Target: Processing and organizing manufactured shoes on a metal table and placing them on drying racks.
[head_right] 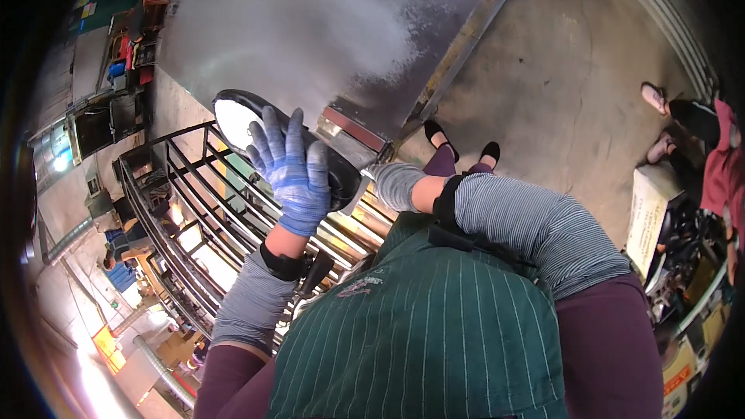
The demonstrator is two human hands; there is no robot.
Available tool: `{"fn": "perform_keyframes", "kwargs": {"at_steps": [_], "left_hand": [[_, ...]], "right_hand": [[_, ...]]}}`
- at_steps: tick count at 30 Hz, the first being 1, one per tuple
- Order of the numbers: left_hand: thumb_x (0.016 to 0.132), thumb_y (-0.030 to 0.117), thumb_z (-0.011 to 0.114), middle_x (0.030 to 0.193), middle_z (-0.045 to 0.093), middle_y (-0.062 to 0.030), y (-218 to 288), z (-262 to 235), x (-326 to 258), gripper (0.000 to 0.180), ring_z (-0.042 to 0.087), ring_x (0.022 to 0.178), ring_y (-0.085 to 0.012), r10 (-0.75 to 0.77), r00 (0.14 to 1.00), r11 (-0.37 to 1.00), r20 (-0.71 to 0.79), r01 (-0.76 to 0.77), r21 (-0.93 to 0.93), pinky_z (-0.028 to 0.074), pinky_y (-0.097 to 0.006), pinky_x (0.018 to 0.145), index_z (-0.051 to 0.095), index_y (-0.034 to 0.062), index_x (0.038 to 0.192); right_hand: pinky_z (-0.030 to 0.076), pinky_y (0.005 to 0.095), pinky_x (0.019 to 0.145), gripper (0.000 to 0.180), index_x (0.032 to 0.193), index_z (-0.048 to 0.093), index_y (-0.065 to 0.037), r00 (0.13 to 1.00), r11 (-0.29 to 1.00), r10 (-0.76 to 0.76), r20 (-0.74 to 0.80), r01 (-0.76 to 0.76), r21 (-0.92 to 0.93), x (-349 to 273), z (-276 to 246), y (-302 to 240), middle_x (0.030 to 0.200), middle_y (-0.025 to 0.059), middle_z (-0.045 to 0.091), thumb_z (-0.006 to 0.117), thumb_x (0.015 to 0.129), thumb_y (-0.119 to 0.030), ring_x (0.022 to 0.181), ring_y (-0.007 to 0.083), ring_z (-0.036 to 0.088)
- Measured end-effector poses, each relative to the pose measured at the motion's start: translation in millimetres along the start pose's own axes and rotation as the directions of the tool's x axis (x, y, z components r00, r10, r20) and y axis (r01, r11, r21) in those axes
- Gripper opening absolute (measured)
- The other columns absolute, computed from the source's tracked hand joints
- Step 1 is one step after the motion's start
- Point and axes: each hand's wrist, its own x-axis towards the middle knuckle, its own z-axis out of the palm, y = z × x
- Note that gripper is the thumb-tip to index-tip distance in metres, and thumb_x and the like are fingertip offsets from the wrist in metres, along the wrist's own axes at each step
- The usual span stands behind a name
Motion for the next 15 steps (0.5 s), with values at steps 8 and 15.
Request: {"fn": "perform_keyframes", "kwargs": {"at_steps": [8,15], "left_hand": [[0.090,0.046,0.048,0.150,0.029,-0.0176,3,7,0,0.049,0.015,0.141,-0.0423,0.033,0.998,0.999,-0.056,-0.034,-0.017,0.005,-0.054,0.113,0.058,0.0145,0.126],[0.089,0.042,0.049,0.149,0.032,-0.0155,8,1,2,0.042,0.020,0.139,-0.0428,0.058,0.997,0.998,-0.045,-0.057,0.037,0.008,-0.055,0.112,0.063,0.0176,0.120]], "right_hand": [[0.049,0.0455,0.065,0.044,0.128,0.047,-0.006,0.990,0.997,0.002,-0.139,0.010,0.080,-2,1,0,0.085,0.0193,0.065,0.056,0.087,-0.020,0.075,0.0369,0.063],[0.051,0.0436,0.069,0.036,0.104,0.064,-0.003,0.966,0.965,0.168,-0.196,-0.120,0.234,31,16,3,0.086,0.0198,0.066,0.063,0.081,-0.032,0.078,0.0364,0.064]]}}
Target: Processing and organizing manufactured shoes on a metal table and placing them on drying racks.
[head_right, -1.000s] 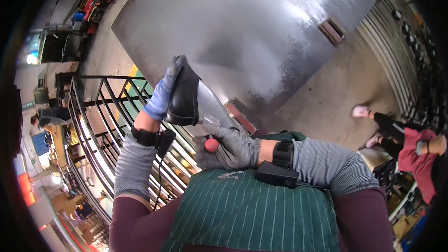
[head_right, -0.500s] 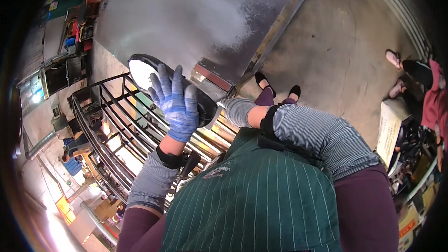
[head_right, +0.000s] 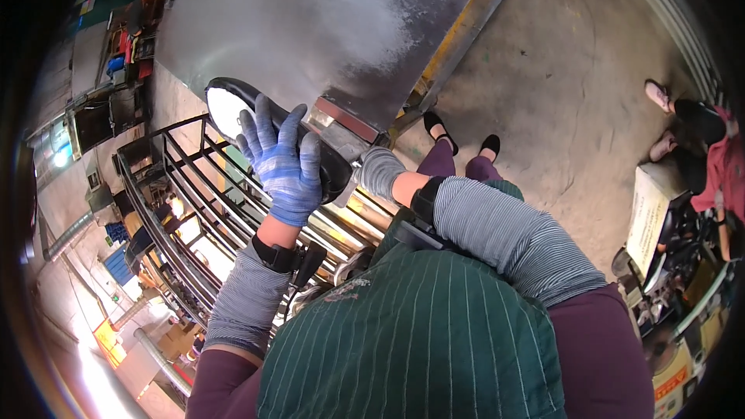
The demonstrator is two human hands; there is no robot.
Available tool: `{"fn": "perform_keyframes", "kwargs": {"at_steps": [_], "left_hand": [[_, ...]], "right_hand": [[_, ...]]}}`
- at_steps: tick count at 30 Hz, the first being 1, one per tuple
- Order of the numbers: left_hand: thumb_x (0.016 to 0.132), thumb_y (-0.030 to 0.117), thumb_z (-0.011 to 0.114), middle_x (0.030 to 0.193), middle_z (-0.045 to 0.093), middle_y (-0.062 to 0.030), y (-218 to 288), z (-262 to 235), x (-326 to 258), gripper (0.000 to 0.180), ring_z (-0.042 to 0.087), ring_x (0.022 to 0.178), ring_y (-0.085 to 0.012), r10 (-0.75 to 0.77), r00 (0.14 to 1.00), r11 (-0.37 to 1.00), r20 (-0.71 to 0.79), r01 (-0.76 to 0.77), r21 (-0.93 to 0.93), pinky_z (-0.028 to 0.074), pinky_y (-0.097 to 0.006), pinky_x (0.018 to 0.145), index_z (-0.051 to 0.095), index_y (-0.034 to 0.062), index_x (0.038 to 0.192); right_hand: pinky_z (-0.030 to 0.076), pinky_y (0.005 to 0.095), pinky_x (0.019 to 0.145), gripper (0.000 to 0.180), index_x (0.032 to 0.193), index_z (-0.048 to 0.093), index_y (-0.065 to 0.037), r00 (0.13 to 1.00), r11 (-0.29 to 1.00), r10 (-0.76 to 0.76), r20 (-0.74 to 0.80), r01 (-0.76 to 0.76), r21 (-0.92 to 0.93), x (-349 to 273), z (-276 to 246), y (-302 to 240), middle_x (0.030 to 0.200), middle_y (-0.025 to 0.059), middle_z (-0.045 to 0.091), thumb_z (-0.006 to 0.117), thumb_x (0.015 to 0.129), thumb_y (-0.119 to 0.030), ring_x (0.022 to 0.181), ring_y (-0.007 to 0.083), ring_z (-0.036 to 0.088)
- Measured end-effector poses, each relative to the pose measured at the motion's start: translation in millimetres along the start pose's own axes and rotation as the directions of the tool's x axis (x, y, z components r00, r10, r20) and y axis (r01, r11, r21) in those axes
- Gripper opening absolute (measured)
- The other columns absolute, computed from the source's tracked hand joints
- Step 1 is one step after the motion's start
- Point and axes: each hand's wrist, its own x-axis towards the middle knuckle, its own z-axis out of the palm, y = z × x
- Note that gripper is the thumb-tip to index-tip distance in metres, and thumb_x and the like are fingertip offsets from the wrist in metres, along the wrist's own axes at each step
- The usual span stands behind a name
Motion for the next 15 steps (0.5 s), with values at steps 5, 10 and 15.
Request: {"fn": "perform_keyframes", "kwargs": {"at_steps": [5,10,15], "left_hand": [[0.085,0.043,0.058,0.147,0.033,-0.0178,-12,3,-10,0.050,0.021,0.139,-0.0424,-0.024,0.999,0.994,-0.048,0.019,-0.107,0.009,-0.057,0.112,0.058,0.0116,0.125],[0.091,0.024,0.057,0.145,0.026,-0.0312,-8,43,-82,0.064,0.027,0.136,-0.0418,-0.748,0.657,0.486,-0.091,0.450,-0.749,0.024,-0.042,0.112,0.029,-0.0038,0.141],[0.089,0.030,0.064,0.152,0.019,-0.0213,26,83,-115,0.078,0.023,0.137,-0.0463,-0.675,0.627,-0.340,0.388,0.202,-0.918,0.021,-0.040,0.114,0.016,0.0205,0.150]], "right_hand": [[0.051,0.0428,0.076,0.053,0.104,0.063,0.001,0.998,0.996,-0.047,0.042,0.050,-0.069,-22,-34,-14,0.085,0.0243,0.065,0.062,0.080,-0.047,0.083,0.0389,0.065],[0.049,0.0400,0.085,0.083,0.132,0.039,0.007,0.996,0.976,0.061,0.057,-0.048,-0.212,-85,-101,-46,0.098,0.0216,0.064,0.071,0.076,-0.046,0.094,0.0385,0.062],[0.049,0.0311,0.084,0.092,0.148,0.009,0.000,0.922,0.952,-0.291,0.255,0.306,-0.019,-91,-138,-106,0.112,0.0199,0.056,0.069,0.083,-0.024,0.093,0.0301,0.059]]}}
